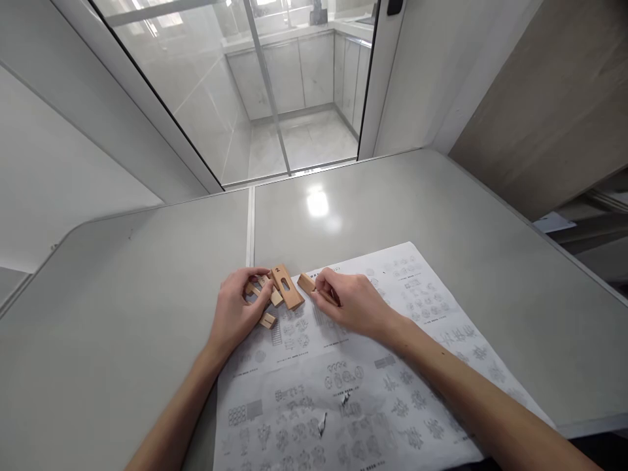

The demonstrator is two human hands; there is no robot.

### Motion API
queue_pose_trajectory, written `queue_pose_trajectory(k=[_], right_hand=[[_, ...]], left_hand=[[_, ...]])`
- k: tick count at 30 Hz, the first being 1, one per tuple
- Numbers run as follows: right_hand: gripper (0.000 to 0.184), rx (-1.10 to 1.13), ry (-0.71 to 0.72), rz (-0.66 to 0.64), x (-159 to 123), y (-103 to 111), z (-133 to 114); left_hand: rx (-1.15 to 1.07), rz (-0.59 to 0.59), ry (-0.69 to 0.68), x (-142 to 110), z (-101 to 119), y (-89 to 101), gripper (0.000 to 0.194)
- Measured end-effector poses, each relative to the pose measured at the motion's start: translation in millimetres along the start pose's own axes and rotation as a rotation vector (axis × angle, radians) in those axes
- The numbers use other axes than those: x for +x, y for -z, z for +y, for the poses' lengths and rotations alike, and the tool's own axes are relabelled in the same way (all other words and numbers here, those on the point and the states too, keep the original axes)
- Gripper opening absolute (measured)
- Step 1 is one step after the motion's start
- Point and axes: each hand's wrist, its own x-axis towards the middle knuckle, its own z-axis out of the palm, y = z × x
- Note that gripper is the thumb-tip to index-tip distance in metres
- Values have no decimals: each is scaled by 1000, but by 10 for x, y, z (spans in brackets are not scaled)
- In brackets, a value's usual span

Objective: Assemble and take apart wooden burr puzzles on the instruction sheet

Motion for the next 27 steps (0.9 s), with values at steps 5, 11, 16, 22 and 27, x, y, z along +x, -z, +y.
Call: queue_pose_trajectory(k=[5,11,16,22,27], right_hand=[[21,-3,25,18,2,7,-11],[23,3,27,25,-1,3,-19],[20,101,-45,2,1,30,-25],[21,277,-138,-38,-3,95,-54],[24,418,-175,-15,-4,120,-35]], left_hand=[[19,17,-36,-6,-2,-5,29],[112,-31,-270,-62,29,24,48],[100,-111,-302,-131,78,0,74],[24,-143,-230,-177,94,-62,76],[-49,-145,-128,-194,116,-92,74]])
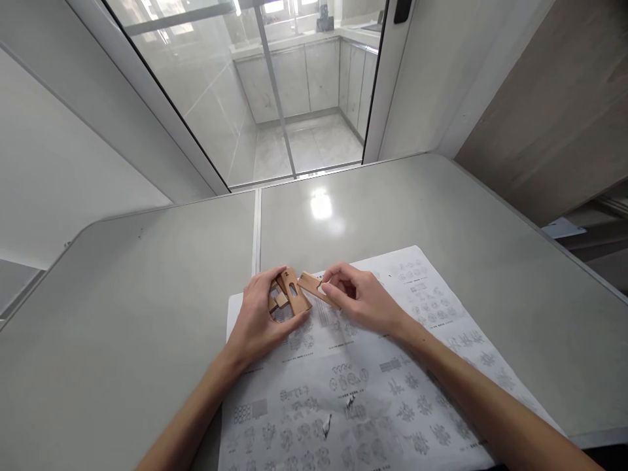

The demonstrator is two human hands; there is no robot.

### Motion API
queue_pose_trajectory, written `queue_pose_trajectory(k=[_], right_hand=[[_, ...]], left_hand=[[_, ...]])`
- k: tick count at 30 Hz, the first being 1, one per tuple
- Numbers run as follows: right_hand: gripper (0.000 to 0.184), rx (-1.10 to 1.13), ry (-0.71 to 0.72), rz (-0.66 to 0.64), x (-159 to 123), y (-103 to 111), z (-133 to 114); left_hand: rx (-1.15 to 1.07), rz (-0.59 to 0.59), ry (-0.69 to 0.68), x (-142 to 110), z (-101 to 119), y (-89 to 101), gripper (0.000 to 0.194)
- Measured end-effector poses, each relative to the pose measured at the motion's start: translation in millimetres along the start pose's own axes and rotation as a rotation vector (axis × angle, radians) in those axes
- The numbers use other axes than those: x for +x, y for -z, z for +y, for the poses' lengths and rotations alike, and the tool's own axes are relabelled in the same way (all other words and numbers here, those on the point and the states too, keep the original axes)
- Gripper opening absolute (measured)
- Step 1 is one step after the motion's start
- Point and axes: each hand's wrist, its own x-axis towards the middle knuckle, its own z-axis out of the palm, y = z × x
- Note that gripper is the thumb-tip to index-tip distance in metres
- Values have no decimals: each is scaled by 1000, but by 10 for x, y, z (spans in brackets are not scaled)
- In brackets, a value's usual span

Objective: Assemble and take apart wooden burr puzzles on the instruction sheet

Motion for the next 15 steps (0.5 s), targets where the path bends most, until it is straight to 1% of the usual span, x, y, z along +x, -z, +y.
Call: queue_pose_trajectory(k=[5,9,15], right_hand=[[26,121,-41,-15,7,56,-8],[26,234,-71,-30,8,108,-41],[31,352,-102,-68,2,156,-41]], left_hand=[[-32,26,3,-9,9,-17,77],[-8,88,-45,-12,26,-10,75],[-37,176,-31,-18,111,32,74]])
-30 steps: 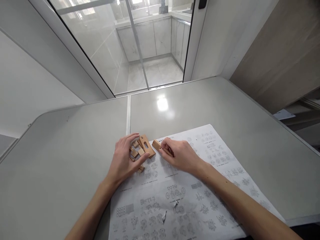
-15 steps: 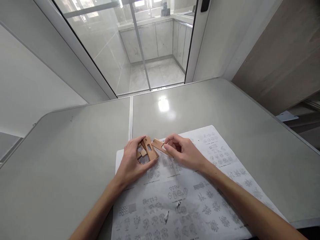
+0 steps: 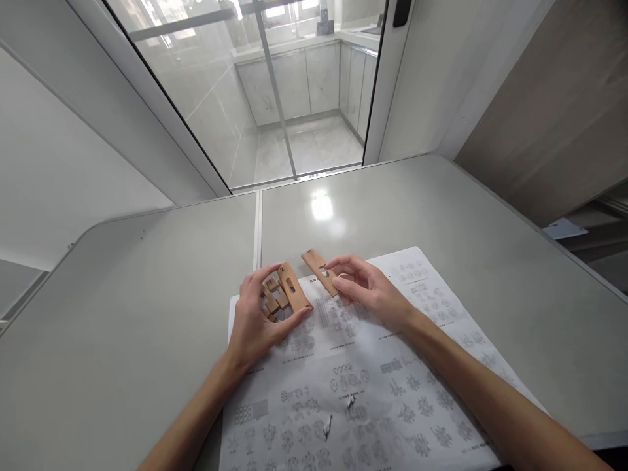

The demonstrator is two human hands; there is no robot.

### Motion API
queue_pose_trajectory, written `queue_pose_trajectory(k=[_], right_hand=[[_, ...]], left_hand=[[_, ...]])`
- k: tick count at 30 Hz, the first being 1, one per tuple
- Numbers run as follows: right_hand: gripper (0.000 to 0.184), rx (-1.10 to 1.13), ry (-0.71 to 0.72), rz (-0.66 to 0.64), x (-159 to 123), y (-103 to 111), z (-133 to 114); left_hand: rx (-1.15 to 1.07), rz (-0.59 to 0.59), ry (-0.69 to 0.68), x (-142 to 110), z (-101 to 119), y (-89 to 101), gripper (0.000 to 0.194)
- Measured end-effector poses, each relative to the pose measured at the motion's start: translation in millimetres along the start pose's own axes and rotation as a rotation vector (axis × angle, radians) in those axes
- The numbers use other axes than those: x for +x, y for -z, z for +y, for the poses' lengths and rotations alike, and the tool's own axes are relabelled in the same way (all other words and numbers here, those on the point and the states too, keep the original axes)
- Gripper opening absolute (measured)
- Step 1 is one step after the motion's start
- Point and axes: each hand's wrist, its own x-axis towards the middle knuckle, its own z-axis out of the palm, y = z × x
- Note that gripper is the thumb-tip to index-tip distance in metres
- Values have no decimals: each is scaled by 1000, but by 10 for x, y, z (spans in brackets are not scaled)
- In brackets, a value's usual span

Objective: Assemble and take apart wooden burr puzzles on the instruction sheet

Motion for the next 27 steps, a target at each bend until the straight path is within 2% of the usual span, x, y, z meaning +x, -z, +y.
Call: queue_pose_trajectory(k=[5,12,21,27], right_hand=[[36,13,-34,-39,0,5,25],[30,47,-54,-161,16,25,48],[35,-3,-88,-272,13,52,22],[33,33,-104,-356,22,73,-2]], left_hand=[[-61,59,-43,-19,-5,14,71],[-198,106,-241,-73,-102,-23,78],[-129,141,-224,-112,-166,-66,80],[-141,71,-260,-106,-127,-41,81]])
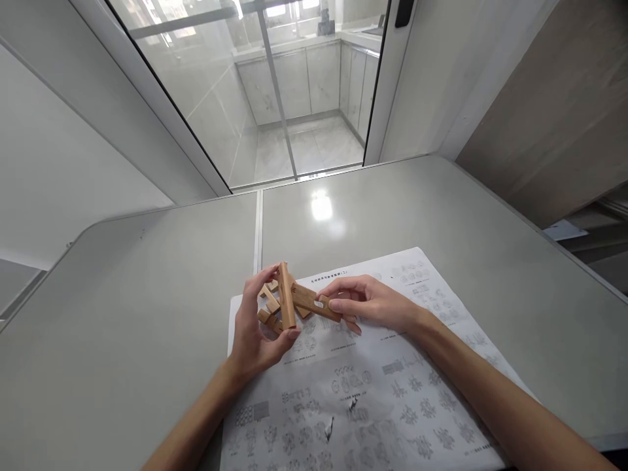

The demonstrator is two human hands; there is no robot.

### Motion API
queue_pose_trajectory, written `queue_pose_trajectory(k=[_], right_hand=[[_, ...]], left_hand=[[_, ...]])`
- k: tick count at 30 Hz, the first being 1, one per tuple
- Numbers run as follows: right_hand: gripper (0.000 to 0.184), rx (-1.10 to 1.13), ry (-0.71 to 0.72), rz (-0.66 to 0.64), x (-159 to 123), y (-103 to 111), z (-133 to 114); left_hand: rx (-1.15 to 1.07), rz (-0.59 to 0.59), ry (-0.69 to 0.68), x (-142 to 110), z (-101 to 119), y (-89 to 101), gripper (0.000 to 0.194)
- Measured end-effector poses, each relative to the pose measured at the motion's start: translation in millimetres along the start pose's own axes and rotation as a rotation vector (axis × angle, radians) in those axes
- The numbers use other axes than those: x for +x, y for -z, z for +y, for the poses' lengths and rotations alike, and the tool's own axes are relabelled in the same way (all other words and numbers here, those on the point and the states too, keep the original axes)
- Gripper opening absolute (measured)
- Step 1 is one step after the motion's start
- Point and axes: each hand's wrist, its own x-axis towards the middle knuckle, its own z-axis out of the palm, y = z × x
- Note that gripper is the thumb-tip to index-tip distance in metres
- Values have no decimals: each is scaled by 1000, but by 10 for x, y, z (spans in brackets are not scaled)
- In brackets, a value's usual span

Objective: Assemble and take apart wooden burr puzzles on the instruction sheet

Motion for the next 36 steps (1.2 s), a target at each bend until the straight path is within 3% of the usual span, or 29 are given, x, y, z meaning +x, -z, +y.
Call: queue_pose_trajectory(k=[6,15,21,36], right_hand=[[28,40,-16,-67,-12,9,-29],[27,64,-63,-79,-15,-14,-54],[31,104,-73,-83,-11,-5,-14],[31,258,-23,-74,11,11,103]], left_hand=[[-31,-156,-135,33,61,31,70],[-73,-238,-118,22,57,32,68],[-148,-220,-173,14,27,11,75],[-250,-231,-78,10,98,-47,76]])
